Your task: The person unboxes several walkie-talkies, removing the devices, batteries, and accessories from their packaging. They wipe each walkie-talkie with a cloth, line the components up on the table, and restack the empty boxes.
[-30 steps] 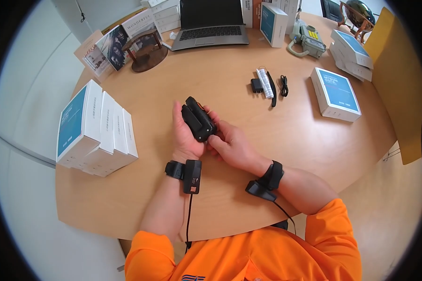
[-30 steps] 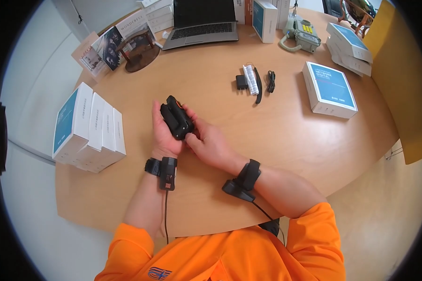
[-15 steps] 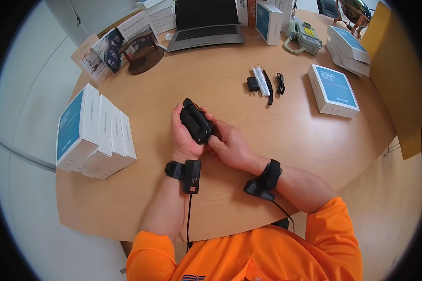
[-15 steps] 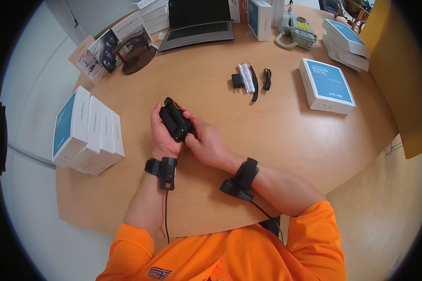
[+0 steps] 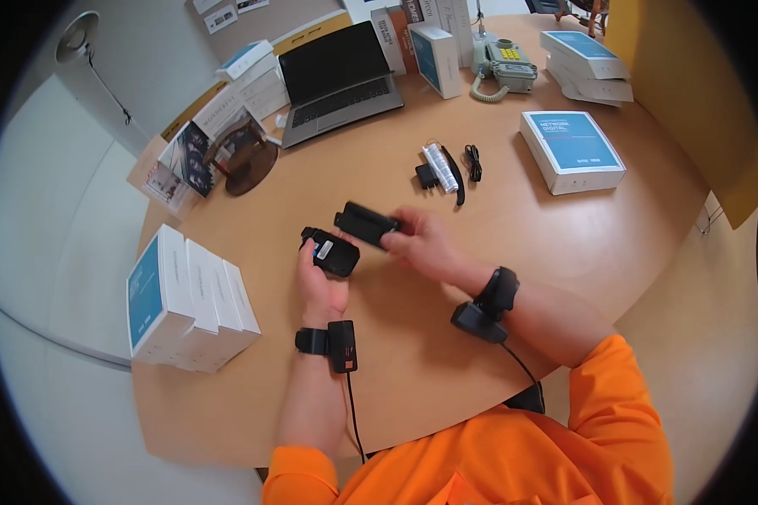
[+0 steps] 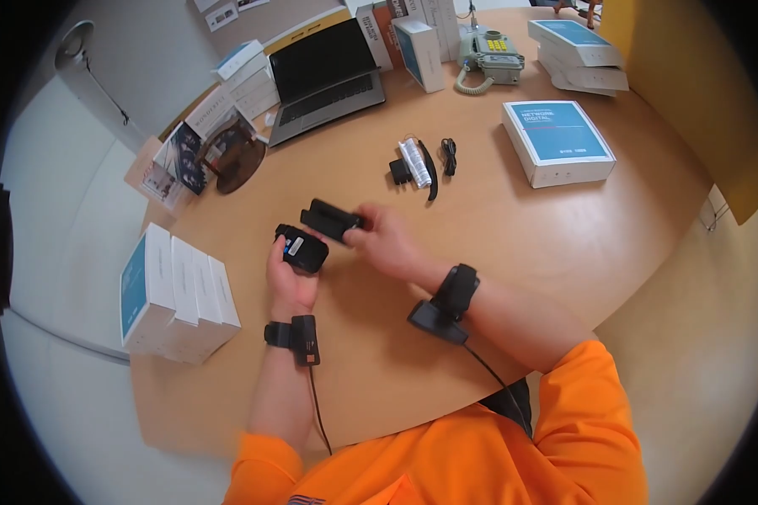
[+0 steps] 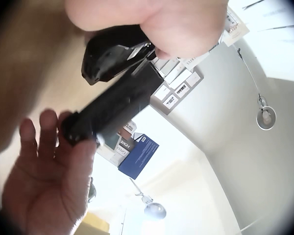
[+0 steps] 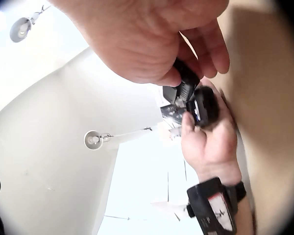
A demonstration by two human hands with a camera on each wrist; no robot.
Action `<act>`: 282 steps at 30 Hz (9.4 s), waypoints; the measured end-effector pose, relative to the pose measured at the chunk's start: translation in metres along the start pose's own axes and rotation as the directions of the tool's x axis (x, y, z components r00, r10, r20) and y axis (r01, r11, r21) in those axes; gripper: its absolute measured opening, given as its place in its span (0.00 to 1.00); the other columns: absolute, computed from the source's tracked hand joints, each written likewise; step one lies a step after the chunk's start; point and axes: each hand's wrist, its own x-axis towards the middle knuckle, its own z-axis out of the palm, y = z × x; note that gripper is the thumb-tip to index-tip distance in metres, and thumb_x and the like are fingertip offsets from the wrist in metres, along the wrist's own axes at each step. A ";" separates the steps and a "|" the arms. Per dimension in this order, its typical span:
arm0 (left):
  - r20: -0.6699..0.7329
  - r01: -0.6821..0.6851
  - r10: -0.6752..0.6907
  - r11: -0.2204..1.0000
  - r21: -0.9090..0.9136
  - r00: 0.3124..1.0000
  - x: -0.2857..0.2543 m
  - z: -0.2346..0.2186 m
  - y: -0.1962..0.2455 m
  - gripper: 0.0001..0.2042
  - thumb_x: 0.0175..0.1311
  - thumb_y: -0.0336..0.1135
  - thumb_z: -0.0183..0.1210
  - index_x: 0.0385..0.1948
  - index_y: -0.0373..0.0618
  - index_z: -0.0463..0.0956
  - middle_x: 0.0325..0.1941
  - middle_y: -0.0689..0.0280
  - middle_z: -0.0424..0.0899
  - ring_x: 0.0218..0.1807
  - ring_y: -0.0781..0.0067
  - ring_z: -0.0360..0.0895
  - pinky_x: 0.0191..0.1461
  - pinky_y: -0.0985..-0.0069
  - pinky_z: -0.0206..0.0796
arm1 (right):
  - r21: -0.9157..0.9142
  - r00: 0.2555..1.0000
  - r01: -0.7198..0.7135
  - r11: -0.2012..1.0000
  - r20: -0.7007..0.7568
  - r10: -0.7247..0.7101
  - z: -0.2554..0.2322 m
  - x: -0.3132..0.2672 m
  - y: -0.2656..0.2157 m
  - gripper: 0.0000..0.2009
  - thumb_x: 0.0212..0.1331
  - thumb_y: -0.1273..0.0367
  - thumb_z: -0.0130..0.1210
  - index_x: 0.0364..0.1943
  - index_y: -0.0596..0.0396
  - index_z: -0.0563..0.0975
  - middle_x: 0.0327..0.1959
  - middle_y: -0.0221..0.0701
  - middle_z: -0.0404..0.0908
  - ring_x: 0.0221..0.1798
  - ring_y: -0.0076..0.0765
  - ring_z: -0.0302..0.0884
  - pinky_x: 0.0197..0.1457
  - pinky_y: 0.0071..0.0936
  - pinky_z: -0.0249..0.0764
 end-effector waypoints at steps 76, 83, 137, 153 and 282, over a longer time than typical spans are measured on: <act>0.525 -0.510 0.795 -0.330 0.795 0.304 -0.147 0.001 0.172 0.19 0.70 0.26 0.56 0.62 0.36 0.71 0.63 0.60 0.75 0.66 0.67 0.70 0.71 0.69 0.60 | -0.871 0.574 0.310 0.381 -0.148 -0.805 -0.188 0.069 0.023 0.20 0.71 0.64 0.53 0.62 0.58 0.73 0.66 0.45 0.73 0.67 0.55 0.71 0.69 0.40 0.67; -0.109 -0.269 0.877 0.258 0.928 0.468 -0.156 -0.109 0.280 0.19 0.72 0.43 0.55 0.54 0.38 0.75 0.53 0.65 0.80 0.55 0.70 0.73 0.61 0.70 0.63 | -0.377 0.782 0.599 0.706 0.086 -0.618 -0.009 0.027 -0.030 0.14 0.72 0.68 0.52 0.56 0.61 0.77 0.51 0.44 0.84 0.56 0.43 0.81 0.60 0.34 0.74; -0.179 0.148 -0.033 0.718 0.680 0.983 -0.222 0.012 0.027 0.29 0.76 0.59 0.45 0.67 0.47 0.68 0.62 0.63 0.76 0.22 0.75 0.75 0.26 0.82 0.65 | -0.486 0.575 0.775 0.405 0.275 -0.770 -0.085 -0.160 -0.056 0.05 0.61 0.75 0.56 0.40 0.56 0.75 0.38 0.37 0.77 0.35 0.50 0.79 0.36 0.40 0.75; 0.054 -0.062 0.030 0.561 0.825 0.998 -0.180 0.001 0.032 0.38 0.64 0.46 0.67 0.72 0.39 0.60 0.68 0.56 0.71 0.29 0.81 0.77 0.32 0.80 0.71 | -0.115 0.724 0.675 0.729 -0.087 -0.684 -0.073 -0.028 -0.087 0.28 0.62 0.71 0.61 0.67 0.56 0.69 0.62 0.35 0.75 0.55 0.31 0.76 0.53 0.28 0.77; 0.498 -0.519 0.156 0.141 0.843 0.853 0.051 0.102 -0.015 0.12 0.67 0.37 0.65 0.45 0.39 0.80 0.37 0.69 0.84 0.36 0.83 0.75 0.39 0.80 0.69 | -0.134 0.877 0.071 0.988 -0.464 -0.126 -0.218 -0.107 0.035 0.17 0.75 0.61 0.51 0.42 0.64 0.81 0.36 0.24 0.83 0.39 0.18 0.75 0.44 0.22 0.73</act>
